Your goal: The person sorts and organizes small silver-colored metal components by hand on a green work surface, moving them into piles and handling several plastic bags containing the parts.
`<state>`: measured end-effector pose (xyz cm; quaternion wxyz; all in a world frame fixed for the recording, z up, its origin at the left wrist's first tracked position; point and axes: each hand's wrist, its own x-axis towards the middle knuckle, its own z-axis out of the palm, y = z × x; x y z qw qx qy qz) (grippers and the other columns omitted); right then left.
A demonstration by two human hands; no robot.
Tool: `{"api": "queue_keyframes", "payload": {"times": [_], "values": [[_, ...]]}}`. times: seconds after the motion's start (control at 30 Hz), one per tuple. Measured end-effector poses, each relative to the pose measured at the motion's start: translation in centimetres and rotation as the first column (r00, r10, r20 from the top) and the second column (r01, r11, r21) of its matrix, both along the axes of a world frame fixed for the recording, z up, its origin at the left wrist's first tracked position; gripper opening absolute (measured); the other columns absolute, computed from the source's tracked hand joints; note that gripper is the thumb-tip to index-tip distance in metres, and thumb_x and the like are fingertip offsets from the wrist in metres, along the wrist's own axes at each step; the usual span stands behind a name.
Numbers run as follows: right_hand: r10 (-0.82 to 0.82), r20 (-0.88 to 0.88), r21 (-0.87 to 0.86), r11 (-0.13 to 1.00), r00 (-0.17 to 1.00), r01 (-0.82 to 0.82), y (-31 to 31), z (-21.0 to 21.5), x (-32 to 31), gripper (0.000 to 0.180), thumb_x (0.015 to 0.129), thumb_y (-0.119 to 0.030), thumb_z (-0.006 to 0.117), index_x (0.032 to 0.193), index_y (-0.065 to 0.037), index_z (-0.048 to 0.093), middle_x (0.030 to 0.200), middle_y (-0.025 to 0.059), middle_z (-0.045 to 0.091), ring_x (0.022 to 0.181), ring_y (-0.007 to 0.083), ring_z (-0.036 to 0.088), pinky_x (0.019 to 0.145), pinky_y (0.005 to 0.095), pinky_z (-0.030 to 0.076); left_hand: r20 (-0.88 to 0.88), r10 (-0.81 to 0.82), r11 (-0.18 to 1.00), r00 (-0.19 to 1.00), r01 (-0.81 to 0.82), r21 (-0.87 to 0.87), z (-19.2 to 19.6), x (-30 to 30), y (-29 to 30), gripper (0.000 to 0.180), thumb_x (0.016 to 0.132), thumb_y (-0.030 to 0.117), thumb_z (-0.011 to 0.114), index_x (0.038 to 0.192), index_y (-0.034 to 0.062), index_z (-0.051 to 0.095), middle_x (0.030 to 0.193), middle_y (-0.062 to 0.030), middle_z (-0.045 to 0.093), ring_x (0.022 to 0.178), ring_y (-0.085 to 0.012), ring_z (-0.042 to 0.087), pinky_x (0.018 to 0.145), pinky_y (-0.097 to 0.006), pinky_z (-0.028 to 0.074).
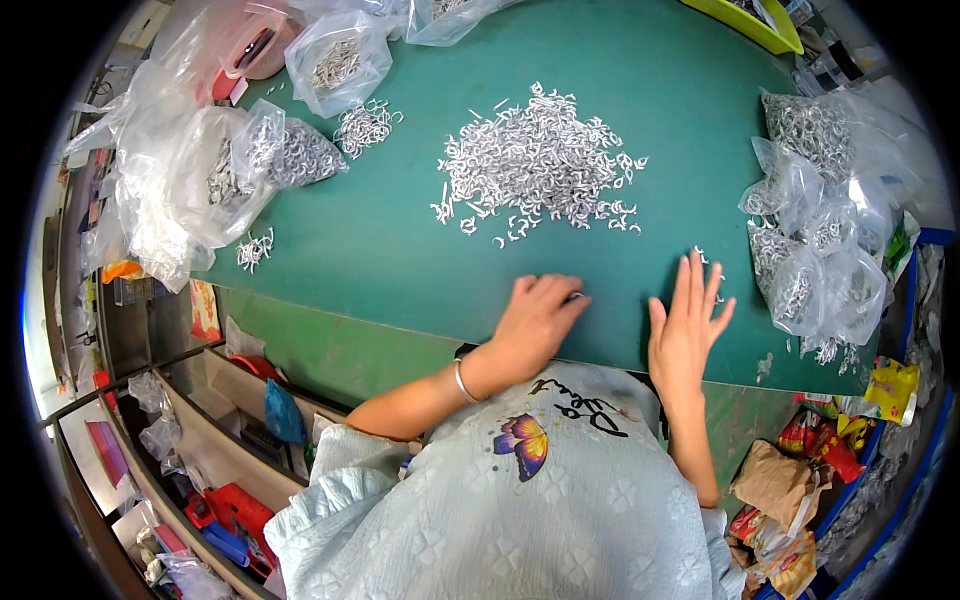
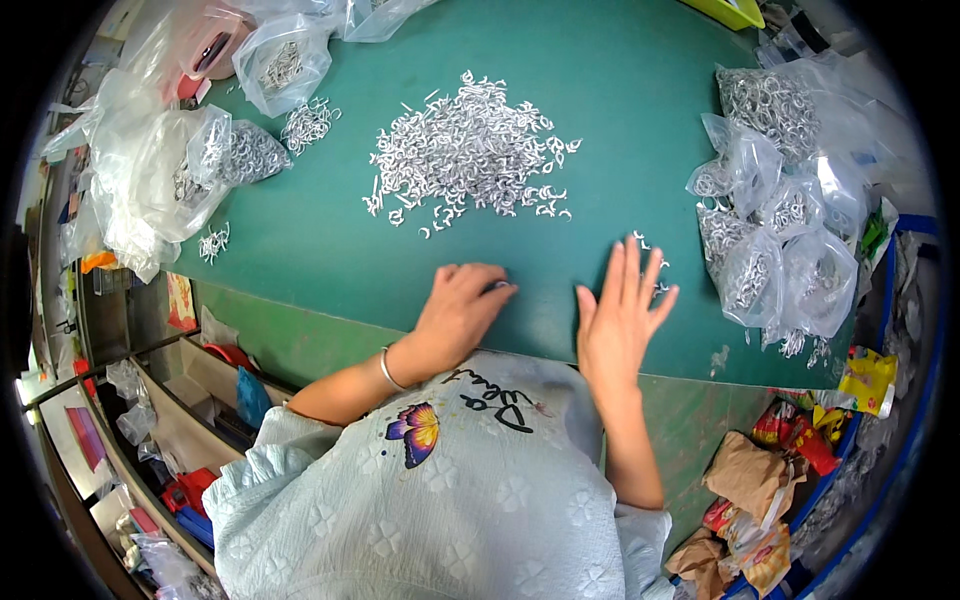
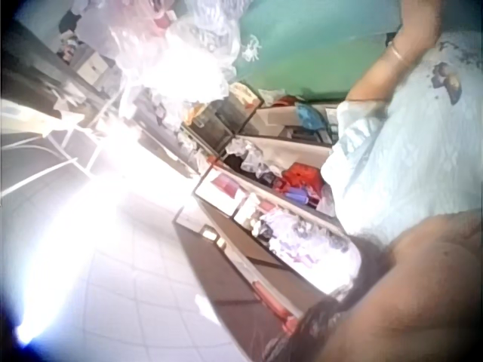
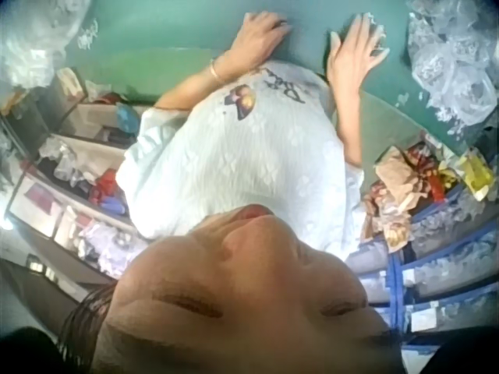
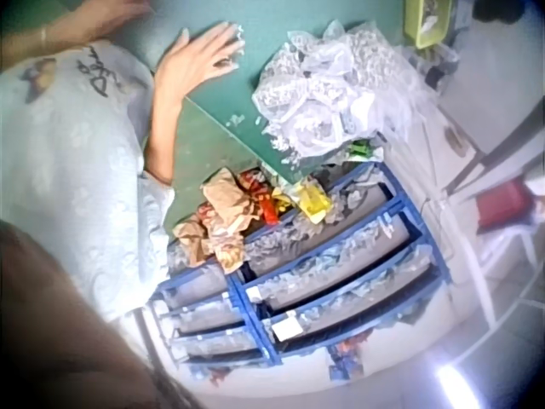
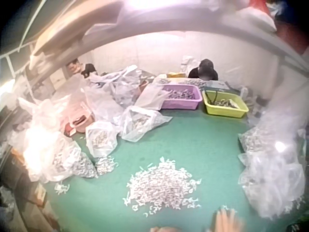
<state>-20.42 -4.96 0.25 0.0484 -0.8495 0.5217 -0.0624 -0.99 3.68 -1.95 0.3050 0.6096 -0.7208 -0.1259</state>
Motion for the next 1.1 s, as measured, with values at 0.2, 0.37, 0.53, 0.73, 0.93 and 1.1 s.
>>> {"api": "queue_keyframes", "payload": {"times": [0.2,0.37,0.53,0.73,0.93,1.1], "values": [[0.242,0.060,0.040,0.969,0.968,-0.245,-1.3,-0.8,3.5,0.063,0.088,-0.028,0.060,0.141,-0.002,0.038,0.152,0.0084,0.030,0.142,0.0350,0.019,0.108,0.0659,0.012,-0.058,0.133,0.991,0.989,-0.132,0.021,0.0,2.6,0.1,0.024,0.076,0.000,0.067,0.101,0.0020,0.064,0.098,-0.0080,0.057,0.091,-0.0258,0.055,0.075,-0.036,0.042],[0.417,0.171,0.280,0.848,0.893,-0.449,2.7,0.1,2.4,0.063,0.086,-0.030,0.062,0.139,-0.003,0.041,0.151,0.0071,0.031,0.143,0.0343,0.018,0.107,0.0681,0.010,-0.252,0.162,0.986,0.954,-0.163,0.021,0.0,0.6,0.4,0.036,0.077,0.002,0.068,0.112,0.0013,0.060,0.105,-0.0129,0.055,0.094,-0.0296,0.055,0.082,-0.038,0.044],[0.340,0.235,0.083,0.927,0.911,-0.367,-2.4,0.9,3.8,0.057,0.089,-0.024,0.059,0.139,-0.005,0.041,0.151,0.0060,0.032,0.142,0.0338,0.021,0.109,0.0645,0.010,-0.124,0.053,0.999,0.991,-0.051,0.019,1.2,-0.7,-0.7,0.040,0.075,0.003,0.071,0.114,0.0013,0.059,0.108,-0.0137,0.054,0.094,-0.0307,0.054,0.080,-0.039,0.046],[0.271,0.034,0.127,0.954,0.962,-0.273,-0.6,0.0,1.8,0.062,0.086,-0.026,0.063,0.140,-0.005,0.040,0.149,0.0071,0.036,0.141,0.0318,0.024,0.109,0.0650,0.012,-0.215,0.107,0.994,0.971,-0.105,0.023,0.0,0.7,0.2,0.024,0.075,0.001,0.070,0.098,0.0005,0.064,0.101,-0.0115,0.056,0.093,-0.0289,0.054,0.079,-0.038,0.045],[0.294,0.122,0.040,0.953,0.948,-0.301,-1.7,0.0,3.6,0.065,0.085,-0.028,0.064,0.140,-0.005,0.040,0.149,0.0063,0.035,0.141,0.0302,0.026,0.109,0.0647,0.013,-0.161,0.098,0.995,0.982,-0.097,0.016,0.1,1.2,0.8,0.021,0.077,0.001,0.068,0.097,0.0003,0.062,0.099,-0.0110,0.055,0.089,-0.0283,0.053,0.075,-0.037,0.044],[0.207,0.011,0.038,0.977,0.978,-0.208,-1.5,-0.8,2.1,0.064,0.084,-0.030,0.065,0.137,-0.003,0.043,0.149,0.0055,0.035,0.141,0.0290,0.026,0.109,0.0641,0.014,-0.210,0.116,0.993,0.971,-0.116,0.012,-0.4,1.8,1.0,0.020,0.077,0.000,0.068,0.096,0.0010,0.063,0.097,-0.0101,0.055,0.087,-0.0274,0.054,0.074,-0.037,0.044]]}}
